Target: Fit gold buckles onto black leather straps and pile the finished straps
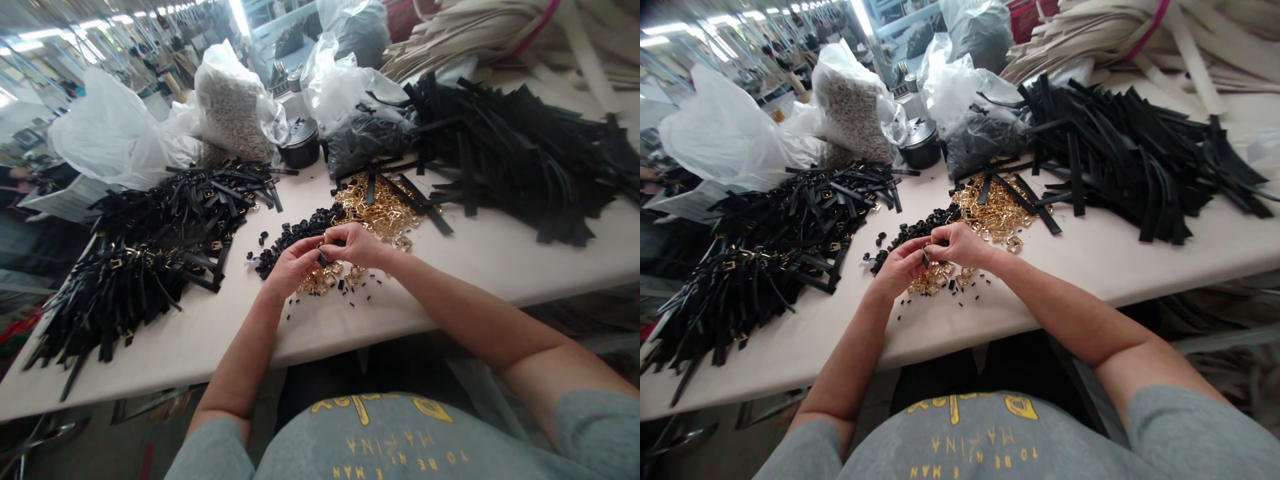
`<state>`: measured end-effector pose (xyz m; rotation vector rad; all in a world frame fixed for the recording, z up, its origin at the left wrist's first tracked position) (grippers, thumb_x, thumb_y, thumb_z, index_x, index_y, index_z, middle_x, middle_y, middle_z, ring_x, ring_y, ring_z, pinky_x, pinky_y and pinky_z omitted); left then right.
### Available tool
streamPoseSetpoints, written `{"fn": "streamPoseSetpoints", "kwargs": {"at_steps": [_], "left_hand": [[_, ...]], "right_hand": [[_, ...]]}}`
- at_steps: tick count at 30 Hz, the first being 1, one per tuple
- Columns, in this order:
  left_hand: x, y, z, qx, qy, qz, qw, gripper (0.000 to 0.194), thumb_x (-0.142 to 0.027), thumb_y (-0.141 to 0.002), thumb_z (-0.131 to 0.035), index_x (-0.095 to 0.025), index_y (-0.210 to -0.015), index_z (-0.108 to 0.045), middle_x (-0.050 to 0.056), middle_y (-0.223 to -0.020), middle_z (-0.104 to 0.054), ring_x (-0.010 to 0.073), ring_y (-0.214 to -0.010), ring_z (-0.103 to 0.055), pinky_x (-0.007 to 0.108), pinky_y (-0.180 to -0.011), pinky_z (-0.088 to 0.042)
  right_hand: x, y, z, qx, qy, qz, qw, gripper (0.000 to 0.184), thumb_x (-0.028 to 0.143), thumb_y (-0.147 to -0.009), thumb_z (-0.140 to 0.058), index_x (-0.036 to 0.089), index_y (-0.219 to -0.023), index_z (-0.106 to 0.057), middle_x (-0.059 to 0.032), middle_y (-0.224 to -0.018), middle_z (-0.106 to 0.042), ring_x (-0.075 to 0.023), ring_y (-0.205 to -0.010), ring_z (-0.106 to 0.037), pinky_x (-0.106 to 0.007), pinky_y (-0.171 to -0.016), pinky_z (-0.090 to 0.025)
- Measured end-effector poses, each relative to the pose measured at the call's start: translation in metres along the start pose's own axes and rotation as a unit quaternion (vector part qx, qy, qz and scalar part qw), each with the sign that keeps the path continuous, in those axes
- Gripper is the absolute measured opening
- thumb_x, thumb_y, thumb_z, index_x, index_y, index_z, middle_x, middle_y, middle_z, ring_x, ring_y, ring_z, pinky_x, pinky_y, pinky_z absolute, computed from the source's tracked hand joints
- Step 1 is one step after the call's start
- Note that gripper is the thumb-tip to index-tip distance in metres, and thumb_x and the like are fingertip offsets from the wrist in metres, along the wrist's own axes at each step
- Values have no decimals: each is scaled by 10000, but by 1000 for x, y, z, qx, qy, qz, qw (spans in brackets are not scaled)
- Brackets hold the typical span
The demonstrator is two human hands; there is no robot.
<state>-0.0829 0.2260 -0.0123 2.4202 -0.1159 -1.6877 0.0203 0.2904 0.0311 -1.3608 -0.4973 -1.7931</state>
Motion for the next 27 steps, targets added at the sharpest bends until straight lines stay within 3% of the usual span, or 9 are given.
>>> {"fn": "streamPoseSetpoints", "kwargs": {"at_steps": [4, 8, 15, 19, 23, 27], "left_hand": [[-4, 0, 7, -33, -10, -13, 999, 373, -338, -590, -902, -161, -842, -691, -10, -743, -695, 95, -637, -650, 214, -635, -530], [-13, 1, 16, -70, -55, -41, 995, 360, -392, -592, -892, -151, -759, -684, -14, -666, -673, 83, -564, -616, 205, -579, -526], [-28, 8, 15, -79, -125, -97, 984, 308, -361, -644, -849, -157, -836, -723, 17, -723, -704, 104, -604, -626, 235, -605, -528], [-22, 7, 10, -70, -209, -85, 972, 231, -306, -668, -808, -146, -807, -714, 25, -728, -705, 104, -608, -605, 235, -596, -500], [-19, 8, 9, -82, -311, -94, 942, 106, -244, -710, -734, -153, -752, -698, -6, -652, -656, 83, -564, -539, 200, -527, -421], [-18, 8, 6, -90, -255, -84, 959, 140, -274, -688, -738, -152, -731, -685, -16, -623, -635, 82, -543, -530, 205, -526, -424]], "right_hand": [[2, -1, 1, 19, 35, 16, 999, 287, 376, -789, -584, 172, -596, -526, 44, -547, -468, -78, -529, -401, -235, -515, -296], [6, 1, -2, 38, 64, 43, 996, 340, 430, -856, -551, 162, -649, -576, 32, -567, -505, -86, -546, -432, -236, -531, -313], [20, 7, 20, -106, 232, 99, 962, 234, 421, -874, -603, 209, -831, -694, 7, -695, -675, -118, -617, -563, -252, -611, -360], [24, 8, 20, -119, 300, 132, 937, 231, 401, -899, -575, 223, -826, -704, -9, -728, -716, -148, -674, -626, -270, -645, -382], [24, 7, 16, -116, 316, 147, 930, 264, 406, -923, -545, 216, -830, -703, -26, -770, -735, -163, -715, -653, -280, -645, -396], [29, 9, 20, -147, 313, 163, 924, 260, 376, -942, -517, 208, -841, -689, -45, -807, -723, -180, -764, -642, -308, -715, -435]]}}
Point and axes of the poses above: each hand's wrist, its own y-axis away from the middle knuckle, its own z-axis out of the back of the hand, x = y × z, the point moved 8 cm from there along -y, towards the middle knuckle
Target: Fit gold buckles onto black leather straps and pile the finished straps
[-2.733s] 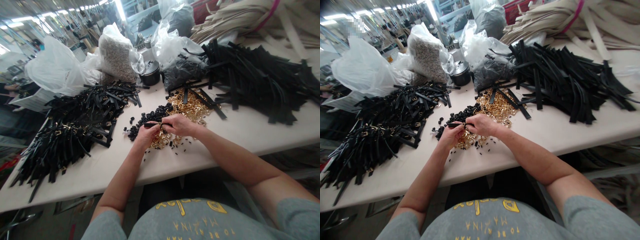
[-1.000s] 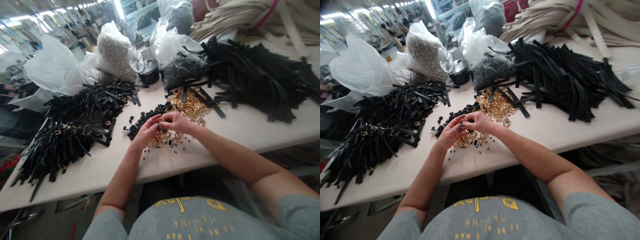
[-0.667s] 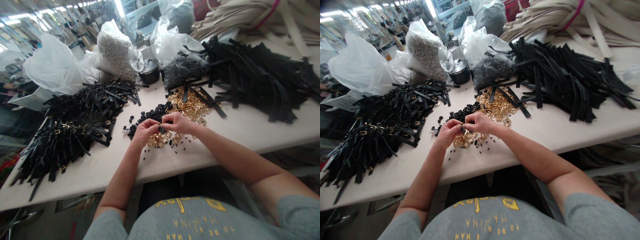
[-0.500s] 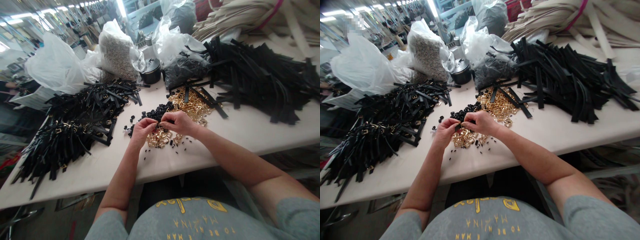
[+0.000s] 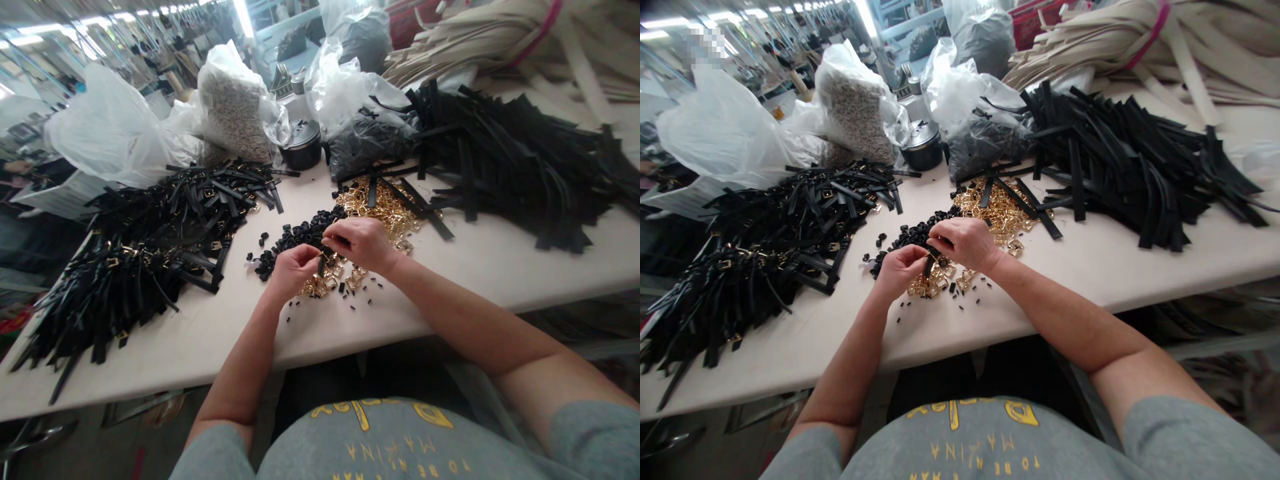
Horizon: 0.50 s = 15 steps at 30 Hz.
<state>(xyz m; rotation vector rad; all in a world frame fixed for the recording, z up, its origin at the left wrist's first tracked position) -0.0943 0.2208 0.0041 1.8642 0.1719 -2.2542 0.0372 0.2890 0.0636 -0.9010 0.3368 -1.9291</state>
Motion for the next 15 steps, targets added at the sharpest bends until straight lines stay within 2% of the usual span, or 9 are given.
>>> {"fn": "streamPoseSetpoints", "kwargs": {"at_steps": [3, 5, 6, 8, 11, 13, 15], "left_hand": [[0, -2, 1, -30, 86, 22, 996, 198, -323, -668, -758, -151, -725, -678, -21, -596, -621, 81, -517, -528, 210, -525, -434], [2, -4, 5, -61, 131, 30, 989, 222, -338, -647, -773, -153, -725, -678, -24, -591, -619, 78, -505, -525, 208, -518, -433], [3, -5, 8, -75, 152, 32, 985, 235, -345, -636, -781, -154, -728, -680, -22, -597, -624, 78, -504, -526, 208, -517, -435], [6, -7, 12, -97, 189, 31, 977, 262, -359, -619, -797, -155, -738, -685, -21, -612, -633, 72, -505, -527, 201, -517, -434], [9, -8, 13, -109, 217, 21, 970, 289, -377, -614, -815, -158, -761, -697, -17, -641, -651, 65, -518, -532, 191, -528, -435], [10, -8, 10, -103, 215, 20, 971, 301, -389, -620, -822, -161, -780, -707, -9, -678, -672, 70, -543, -553, 196, -548, -452], [12, -7, 5, -90, 211, 23, 973, 312, -399, -624, -828, -162, -791, -714, -5, -697, -680, 80, -567, -574, 207, -574, -475]], "right_hand": [[2, -1, 15, -69, -16, 15, 997, 197, 313, -930, -517, 210, -855, -668, -70, -933, -714, -200, -885, -626, -352, -846, -449], [2, -1, 22, -93, -37, 15, 995, 174, 299, -909, -536, 211, -806, -645, -71, -926, -697, -200, -886, -609, -357, -847, -454], [1, -1, 21, -87, -43, 10, 995, 188, 303, -902, -541, 209, -767, -632, -65, -876, -684, -191, -836, -601, -343, -801, -459], [0, 0, 8, -30, -50, 3, 998, 214, 323, -891, -563, 201, -729, -629, -44, -783, -659, -166, -723, -577, -308, -691, -444], [2, 5, -19, 79, -73, 1, 994, 192, 366, -862, -642, 180, -857, -690, -35, -793, -677, -154, -689, -587, -282, -639, -420], [0, 7, -27, 86, -120, -20, 989, 240, 388, -864, -660, 174, -961, -706, -48, -859, -700, -161, -744, -623, -282, -678, -443], [-4, 8, -28, 51, -182, -52, 981, 266, 412, -889, -638, 175, -979, -717, -59, -909, -711, -168, -799, -646, -293, -732, -470]]}}
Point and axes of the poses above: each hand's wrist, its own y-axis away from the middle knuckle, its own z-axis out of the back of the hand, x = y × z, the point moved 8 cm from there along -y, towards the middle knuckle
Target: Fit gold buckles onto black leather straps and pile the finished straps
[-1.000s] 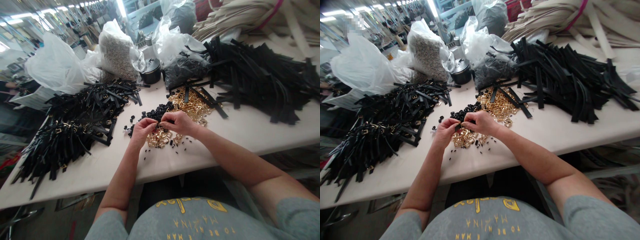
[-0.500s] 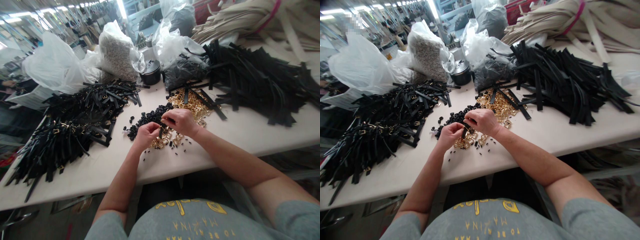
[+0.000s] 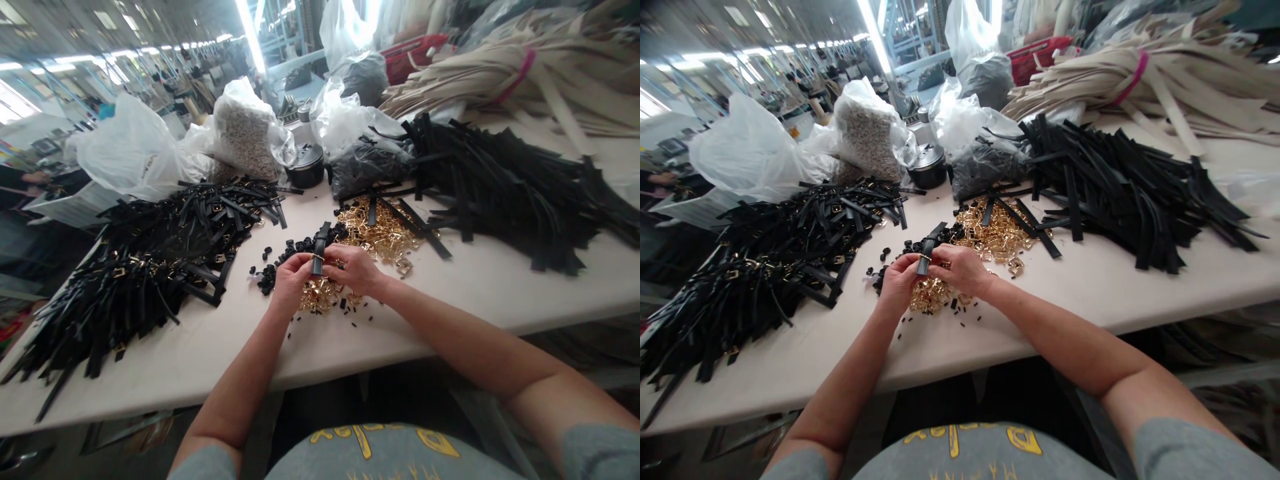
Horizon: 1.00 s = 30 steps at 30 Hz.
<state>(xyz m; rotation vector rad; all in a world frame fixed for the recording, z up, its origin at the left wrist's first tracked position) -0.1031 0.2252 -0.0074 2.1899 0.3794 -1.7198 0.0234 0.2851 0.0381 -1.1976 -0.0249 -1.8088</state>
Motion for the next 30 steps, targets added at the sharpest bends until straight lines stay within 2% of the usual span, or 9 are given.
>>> {"fn": "streamPoseSetpoints", "kwargs": {"at_steps": [4, 9, 14, 17, 20, 22, 24, 27, 30], "left_hand": [[6, 2, -6, 11, -4, 6, 1000, 349, -420, -609, -849, -160, -801, -718, -8, -685, -678, 89, -570, -590, 232, -607, -503], [6, 4, -16, 16, -36, -4, 999, 357, -448, -606, -853, -153, -749, -712, -20, -621, -650, 86, -540, -561, 235, -581, -489], [7, 3, -22, 56, -65, 6, 996, 363, -446, -624, -833, -158, -822, -734, 12, -701, -703, 107, -585, -599, 253, -605, -500], [-9, -8, 6, 33, -106, -19, 994, 337, -430, -658, -802, -164, -854, -734, 29, -734, -718, 110, -595, -611, 244, -597, -490], [-41, -25, 61, -57, -175, -74, 980, 301, -422, -713, -747, -173, -882, -734, 42, -782, -724, 121, -628, -620, 243, -607, -475], [-61, -37, 92, -103, -281, -107, 948, 241, -372, -722, -732, -180, -868, -740, 35, -764, -713, 138, -646, -614, 260, -640, -467], [-72, -49, 108, -113, -422, -122, 891, 171, -298, -724, -723, -192, -855, -752, 39, -788, -715, 165, -700, -622, 288, -714, -467], [-68, -69, 111, -76, -584, -104, 802, 138, -222, -706, -723, -210, -834, -775, 63, -849, -724, 208, -783, -635, 317, -792, -456], [-55, -82, 105, -38, -667, -74, 741, 132, -205, -711, -712, -206, -815, -792, 96, -866, -726, 240, -813, -640, 334, -788, -450]], "right_hand": [[-8, 0, 1, -47, -131, -35, 990, 314, 484, -884, -629, 200, -937, -751, -59, -933, -727, -187, -891, -662, -325, -814, -507], [-23, 3, -10, -53, -279, -125, 951, 375, 548, -801, -688, 210, -944, -764, -51, -900, -741, -182, -833, -668, -328, -763, -545], [-29, 2, -4, -73, -301, -155, 938, 376, 556, -743, -743, 191, -834, -745, -41, -801, -724, -162, -737, -637, -311, -688, -534], [-30, 0, 6, -86, -263, -138, 951, 359, 537, -757, -739, 181, -797, -713, -16, -728, -681, -135, -660, -587, -291, -620, -493], [-32, 0, 9, -82, -216, -135, 964, 318, 494, -785, -723, 178, -791, -690, 5, -657, -632, -110, -581, -528, -281, -552, -450], [-32, 0, 5, -68, -214, -141, 964, 299, 475, -797, -706, 177, -795, -678, -15, -694, -664, -119, -603, -566, -294, -573, -482], [-33, 1, 1, -51, -228, -147, 961, 283, 460, -805, -687, 178, -800, -662, -43, -758, -704, -139, -657, -625, -321, -631, -532], [-32, 1, -4, -33, -231, -156, 960, 258, 443, -810, -670, 190, -778, -630, -44, -747, -711, -143, -652, -648, -336, -650, -563], [-32, 1, -4, -32, -219, -157, 963, 265, 450, -811, -660, 197, -760, -597, -36, -724, -705, -135, -619, -638, -327, -620, -559]]}}
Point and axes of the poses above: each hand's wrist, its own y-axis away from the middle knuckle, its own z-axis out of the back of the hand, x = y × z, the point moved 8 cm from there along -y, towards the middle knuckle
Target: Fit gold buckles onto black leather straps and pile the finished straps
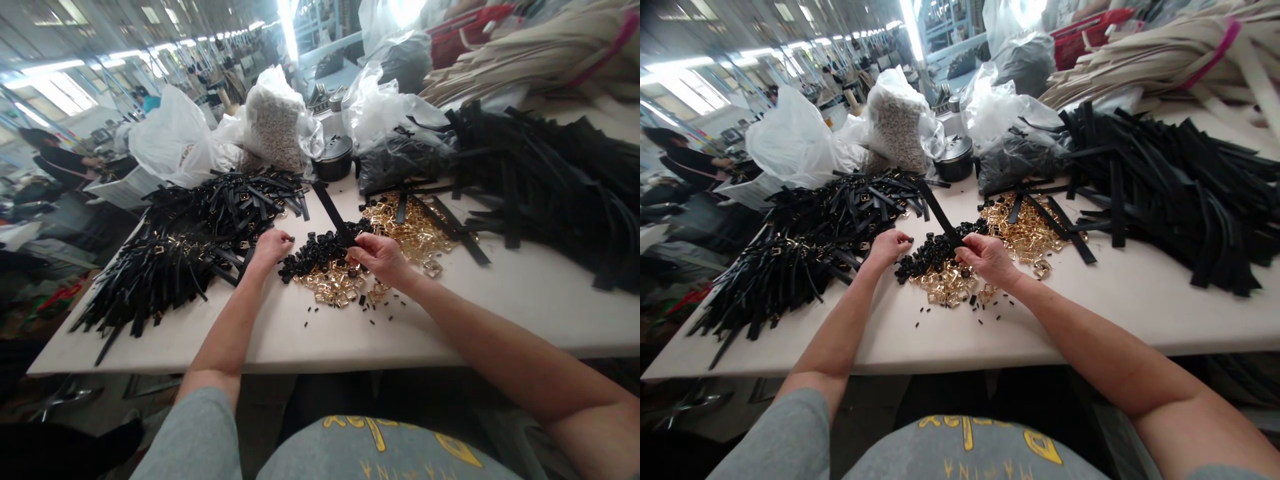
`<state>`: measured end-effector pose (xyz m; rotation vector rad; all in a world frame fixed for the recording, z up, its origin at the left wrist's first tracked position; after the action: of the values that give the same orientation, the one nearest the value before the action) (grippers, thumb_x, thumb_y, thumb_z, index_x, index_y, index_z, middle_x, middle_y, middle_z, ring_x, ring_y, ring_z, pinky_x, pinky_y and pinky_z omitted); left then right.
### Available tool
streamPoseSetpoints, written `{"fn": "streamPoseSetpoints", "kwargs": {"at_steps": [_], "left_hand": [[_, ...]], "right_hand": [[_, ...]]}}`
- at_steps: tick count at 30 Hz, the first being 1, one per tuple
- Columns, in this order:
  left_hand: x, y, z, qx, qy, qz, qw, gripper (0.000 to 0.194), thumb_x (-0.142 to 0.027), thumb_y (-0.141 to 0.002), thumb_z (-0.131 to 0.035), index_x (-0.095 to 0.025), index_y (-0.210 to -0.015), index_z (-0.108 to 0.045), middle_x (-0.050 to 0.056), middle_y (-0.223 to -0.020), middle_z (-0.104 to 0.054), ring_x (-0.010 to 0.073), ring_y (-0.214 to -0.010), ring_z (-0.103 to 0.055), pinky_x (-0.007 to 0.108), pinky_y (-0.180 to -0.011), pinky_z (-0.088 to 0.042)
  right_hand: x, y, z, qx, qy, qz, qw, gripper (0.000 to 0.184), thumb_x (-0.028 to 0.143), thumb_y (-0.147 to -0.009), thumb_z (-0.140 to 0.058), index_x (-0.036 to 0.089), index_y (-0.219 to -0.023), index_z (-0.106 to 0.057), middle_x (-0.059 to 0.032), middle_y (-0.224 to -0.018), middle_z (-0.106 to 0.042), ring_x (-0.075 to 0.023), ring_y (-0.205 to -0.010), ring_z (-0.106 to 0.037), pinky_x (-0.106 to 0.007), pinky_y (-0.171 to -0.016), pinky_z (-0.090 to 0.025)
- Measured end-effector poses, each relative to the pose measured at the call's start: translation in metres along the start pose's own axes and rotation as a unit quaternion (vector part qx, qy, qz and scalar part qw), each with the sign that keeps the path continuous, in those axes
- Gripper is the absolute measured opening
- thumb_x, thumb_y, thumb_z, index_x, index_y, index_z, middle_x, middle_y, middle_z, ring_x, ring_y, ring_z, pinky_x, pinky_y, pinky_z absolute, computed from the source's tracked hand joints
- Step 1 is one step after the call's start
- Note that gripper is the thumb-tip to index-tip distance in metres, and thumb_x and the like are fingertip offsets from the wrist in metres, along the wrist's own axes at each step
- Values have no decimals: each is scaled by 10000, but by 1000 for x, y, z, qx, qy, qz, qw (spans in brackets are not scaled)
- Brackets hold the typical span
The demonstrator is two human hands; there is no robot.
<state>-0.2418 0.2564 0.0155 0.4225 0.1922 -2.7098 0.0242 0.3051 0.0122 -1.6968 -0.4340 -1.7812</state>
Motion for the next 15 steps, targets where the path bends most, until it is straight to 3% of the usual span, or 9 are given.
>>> {"fn": "streamPoseSetpoints", "kwargs": {"at_steps": [4, 8, 11, 15], "left_hand": [[-10, -6, -11, 28, -98, -19, 995, 154, -234, -762, -668, -194, -835, -798, 128, -865, -732, 269, -863, -649, 348, -796, -453], [-21, -5, -15, 11, -169, -57, 984, 256, -237, -832, -582, -150, -977, -775, 163, -963, -719, 279, -937, -654, 355, -849, -461], [-26, -4, -19, 1, -183, -72, 980, 327, -241, -859, -551, -160, -1123, -726, 143, -1026, -708, 254, -951, -658, 336, -869, -469], [-32, -5, -21, 14, -177, -90, 980, 294, -219, -879, -516, -163, -1055, -744, 136, -1011, -711, 255, -959, -661, 339, -873, -474]], "right_hand": [[-2, -1, 2, -2, 32, 12, 999, 284, 451, -831, -630, 192, -737, -564, -33, -691, -691, -122, -577, -610, -306, -571, -519], [-6, -1, 2, -2, 87, 21, 996, 295, 445, -849, -619, 184, -723, -564, -21, -652, -672, -102, -539, -562, -275, -511, -438], [-7, 0, 0, 7, 89, 17, 996, 299, 456, -852, -612, 181, -740, -573, -16, -653, -670, -100, -545, -562, -266, -508, -419], [-6, 0, 0, 5, 93, 13, 996, 280, 437, -852, -608, 182, -741, -577, -12, -654, -668, -95, -542, -544, -262, -513, -411]]}}
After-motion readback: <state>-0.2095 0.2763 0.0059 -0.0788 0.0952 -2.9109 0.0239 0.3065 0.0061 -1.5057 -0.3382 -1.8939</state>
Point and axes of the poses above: each hand's wrist, its own y-axis away from the middle knuckle, its own z-axis out of the back of the hand, x = y × z, the point moved 8 cm from there along -y, towards the middle knuckle
